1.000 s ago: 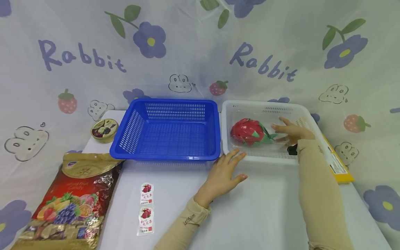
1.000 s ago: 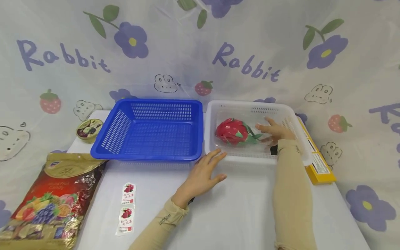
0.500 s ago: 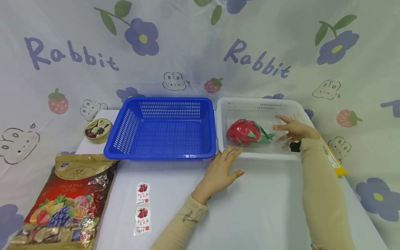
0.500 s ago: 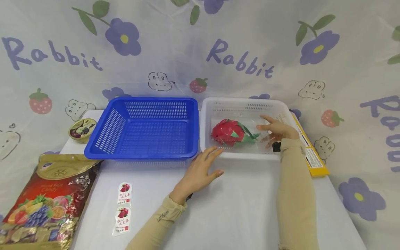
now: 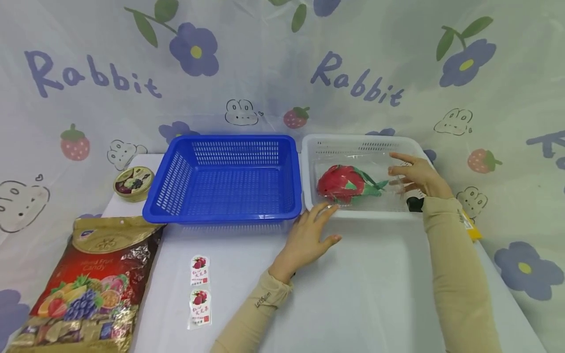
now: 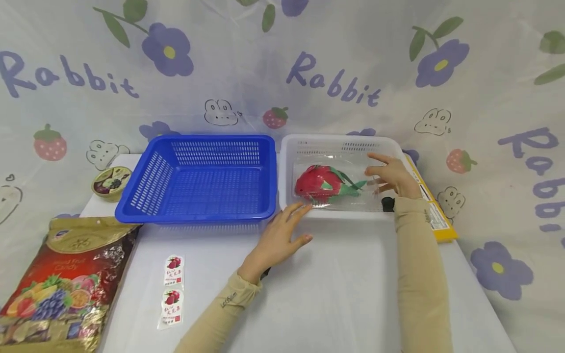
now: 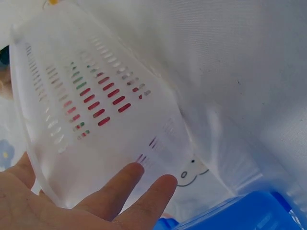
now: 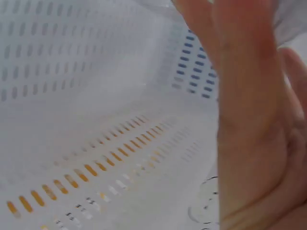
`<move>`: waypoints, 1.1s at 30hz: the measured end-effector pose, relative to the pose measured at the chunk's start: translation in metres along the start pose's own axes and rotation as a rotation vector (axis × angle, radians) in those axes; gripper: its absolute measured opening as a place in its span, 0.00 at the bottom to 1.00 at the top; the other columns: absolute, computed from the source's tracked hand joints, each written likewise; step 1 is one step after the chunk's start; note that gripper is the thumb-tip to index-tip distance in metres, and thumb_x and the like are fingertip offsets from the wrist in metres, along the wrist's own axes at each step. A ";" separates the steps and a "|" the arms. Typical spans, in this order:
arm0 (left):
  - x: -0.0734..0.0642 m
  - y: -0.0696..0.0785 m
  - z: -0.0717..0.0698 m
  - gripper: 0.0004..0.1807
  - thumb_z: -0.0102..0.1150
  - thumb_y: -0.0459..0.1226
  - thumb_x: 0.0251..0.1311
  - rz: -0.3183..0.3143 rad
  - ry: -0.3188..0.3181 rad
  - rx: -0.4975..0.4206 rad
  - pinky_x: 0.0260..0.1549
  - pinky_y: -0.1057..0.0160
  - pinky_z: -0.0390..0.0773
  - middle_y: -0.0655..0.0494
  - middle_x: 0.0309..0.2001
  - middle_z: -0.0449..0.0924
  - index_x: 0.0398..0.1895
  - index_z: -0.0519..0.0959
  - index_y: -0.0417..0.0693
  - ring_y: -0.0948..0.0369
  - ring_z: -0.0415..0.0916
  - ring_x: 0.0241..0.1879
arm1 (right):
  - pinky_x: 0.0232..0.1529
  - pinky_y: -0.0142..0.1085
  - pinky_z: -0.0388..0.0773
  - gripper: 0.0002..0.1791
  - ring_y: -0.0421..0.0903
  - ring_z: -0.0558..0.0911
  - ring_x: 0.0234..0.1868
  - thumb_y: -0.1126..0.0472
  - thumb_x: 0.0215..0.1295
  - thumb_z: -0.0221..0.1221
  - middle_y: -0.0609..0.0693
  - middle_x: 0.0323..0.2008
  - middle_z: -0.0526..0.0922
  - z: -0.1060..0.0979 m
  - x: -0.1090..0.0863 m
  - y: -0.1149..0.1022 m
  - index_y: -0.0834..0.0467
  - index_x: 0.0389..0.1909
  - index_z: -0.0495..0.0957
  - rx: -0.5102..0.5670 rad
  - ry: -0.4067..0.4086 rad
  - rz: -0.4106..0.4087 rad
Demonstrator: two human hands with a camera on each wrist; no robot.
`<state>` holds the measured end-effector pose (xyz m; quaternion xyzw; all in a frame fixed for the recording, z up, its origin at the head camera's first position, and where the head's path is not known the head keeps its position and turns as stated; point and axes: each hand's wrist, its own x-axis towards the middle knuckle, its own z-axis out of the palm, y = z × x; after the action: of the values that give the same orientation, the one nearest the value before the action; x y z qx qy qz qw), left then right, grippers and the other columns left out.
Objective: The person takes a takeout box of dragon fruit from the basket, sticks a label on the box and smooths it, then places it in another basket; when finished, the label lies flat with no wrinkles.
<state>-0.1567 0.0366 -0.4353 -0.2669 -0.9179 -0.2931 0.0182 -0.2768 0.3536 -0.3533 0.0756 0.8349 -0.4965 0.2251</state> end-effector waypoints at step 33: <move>0.002 0.004 0.000 0.38 0.57 0.57 0.62 -0.053 -0.010 -0.031 0.56 0.40 0.70 0.60 0.73 0.57 0.75 0.56 0.67 0.50 0.69 0.62 | 0.45 0.32 0.71 0.34 0.45 0.64 0.61 0.56 0.64 0.60 0.48 0.64 0.67 0.040 -0.019 -0.008 0.44 0.71 0.62 0.319 0.357 0.019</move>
<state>-0.1560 0.0406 -0.4328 -0.2441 -0.9201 -0.3064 0.0015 -0.2506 0.3172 -0.3547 0.2046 0.7718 -0.5987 0.0636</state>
